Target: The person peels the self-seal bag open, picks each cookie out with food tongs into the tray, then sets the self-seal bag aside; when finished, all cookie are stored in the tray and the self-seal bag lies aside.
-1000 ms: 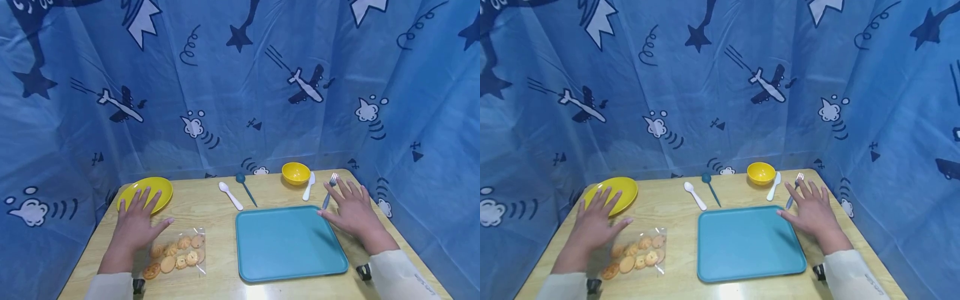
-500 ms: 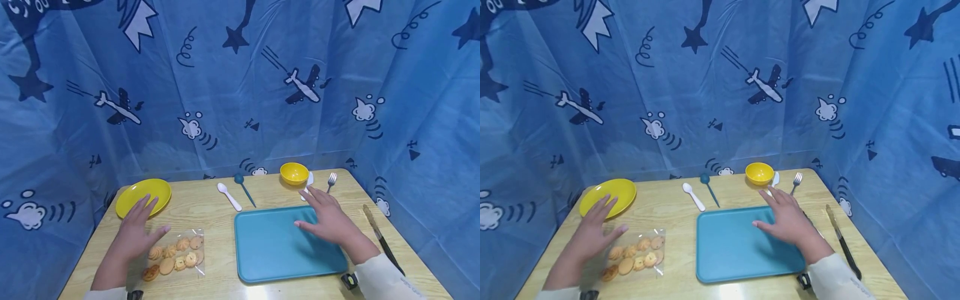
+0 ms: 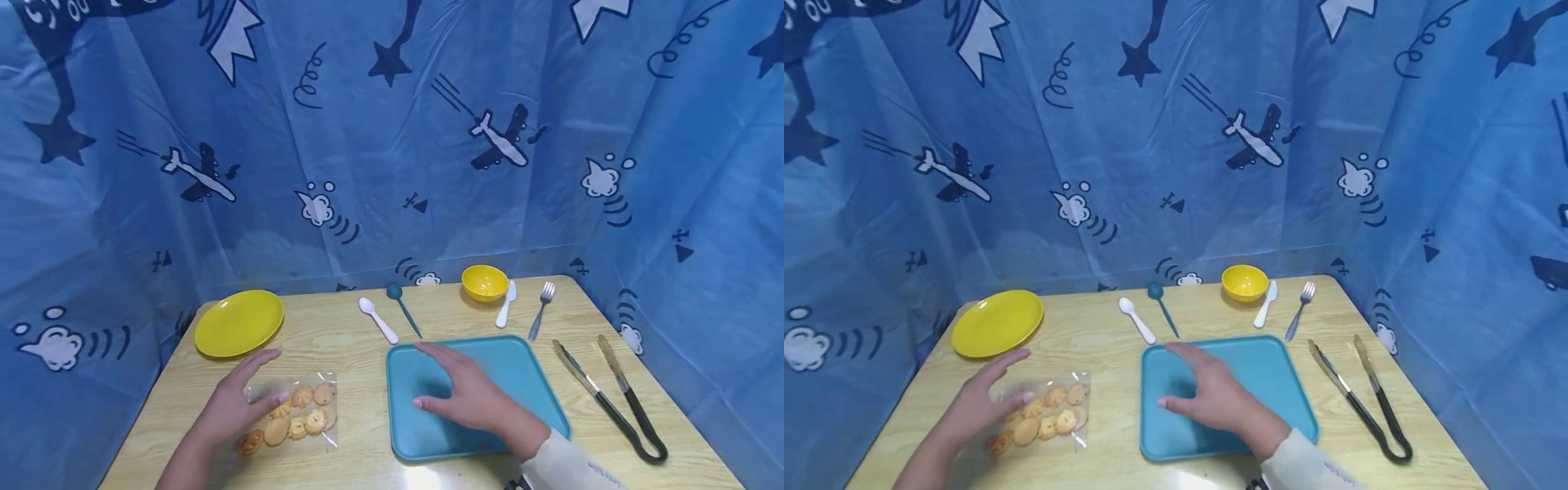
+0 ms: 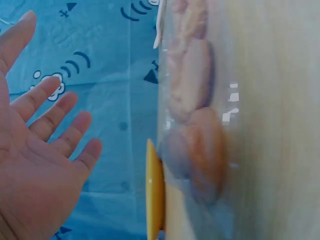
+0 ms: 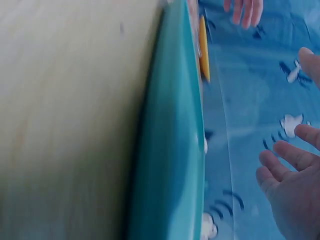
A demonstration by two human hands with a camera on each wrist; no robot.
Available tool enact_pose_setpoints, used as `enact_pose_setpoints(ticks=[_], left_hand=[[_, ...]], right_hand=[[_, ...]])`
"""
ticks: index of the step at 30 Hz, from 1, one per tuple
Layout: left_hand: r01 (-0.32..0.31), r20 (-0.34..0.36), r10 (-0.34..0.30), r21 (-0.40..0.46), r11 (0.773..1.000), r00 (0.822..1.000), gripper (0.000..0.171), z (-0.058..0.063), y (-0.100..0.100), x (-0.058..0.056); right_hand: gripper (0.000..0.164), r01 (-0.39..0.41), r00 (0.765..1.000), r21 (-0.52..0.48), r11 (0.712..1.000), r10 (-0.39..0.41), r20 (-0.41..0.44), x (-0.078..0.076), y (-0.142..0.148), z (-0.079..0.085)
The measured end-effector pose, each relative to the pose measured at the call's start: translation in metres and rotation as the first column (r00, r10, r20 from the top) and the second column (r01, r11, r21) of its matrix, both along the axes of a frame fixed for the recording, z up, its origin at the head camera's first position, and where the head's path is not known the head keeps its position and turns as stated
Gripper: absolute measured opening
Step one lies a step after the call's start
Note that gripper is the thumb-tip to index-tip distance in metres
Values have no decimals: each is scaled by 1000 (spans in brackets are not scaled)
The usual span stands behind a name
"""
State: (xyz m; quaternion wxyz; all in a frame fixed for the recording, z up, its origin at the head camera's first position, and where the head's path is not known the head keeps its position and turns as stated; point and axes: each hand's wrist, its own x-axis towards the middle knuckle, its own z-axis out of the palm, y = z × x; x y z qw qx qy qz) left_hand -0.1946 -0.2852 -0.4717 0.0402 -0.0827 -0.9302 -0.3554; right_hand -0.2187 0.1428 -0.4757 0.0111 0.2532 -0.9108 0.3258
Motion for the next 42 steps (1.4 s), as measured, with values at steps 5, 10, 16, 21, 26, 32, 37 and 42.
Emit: enact_pose_setpoints(ticks=[5, 10, 16, 21, 26, 32, 37, 42], left_hand=[[9, 69, -15, 85, 996, 998, 70, -10, -2, 7], [9, 148, -35, 170, 985, 988, 65, -19, -8, 8], [-21, 236, -22, 179, 984, 972, 67, -33, -14, 6], [-31, 261, -10, 151, 988, 965, 74, -39, -19, 0], [-2, 263, -41, 162, 987, 964, 73, -43, -24, 0], [54, 236, -91, 160, 986, 967, 69, -51, -28, -1], [90, 237, -122, 139, 986, 964, 70, -54, -29, -3], [99, 247, -122, 106, 990, 961, 75, -60, -31, -6]], right_hand=[[87, -84, 995, -14, 996, 84, 52, 6, -31, -8], [82, -141, 989, 7, 990, 141, 46, 13, -59, -14], [66, -203, 979, -25, 979, 203, -2, 20, -85, -19], [59, -259, 966, -57, 964, 257, -37, 22, -108, -22], [57, -276, 961, -41, 960, 275, -24, 28, -129, -25], [55, -248, 968, 7, 969, 248, -25, 31, -145, -31], [51, -250, 966, 76, 965, 254, -49, 29, -156, -38], [49, -242, 966, 156, 958, 253, -53, 30, -165, -44]])
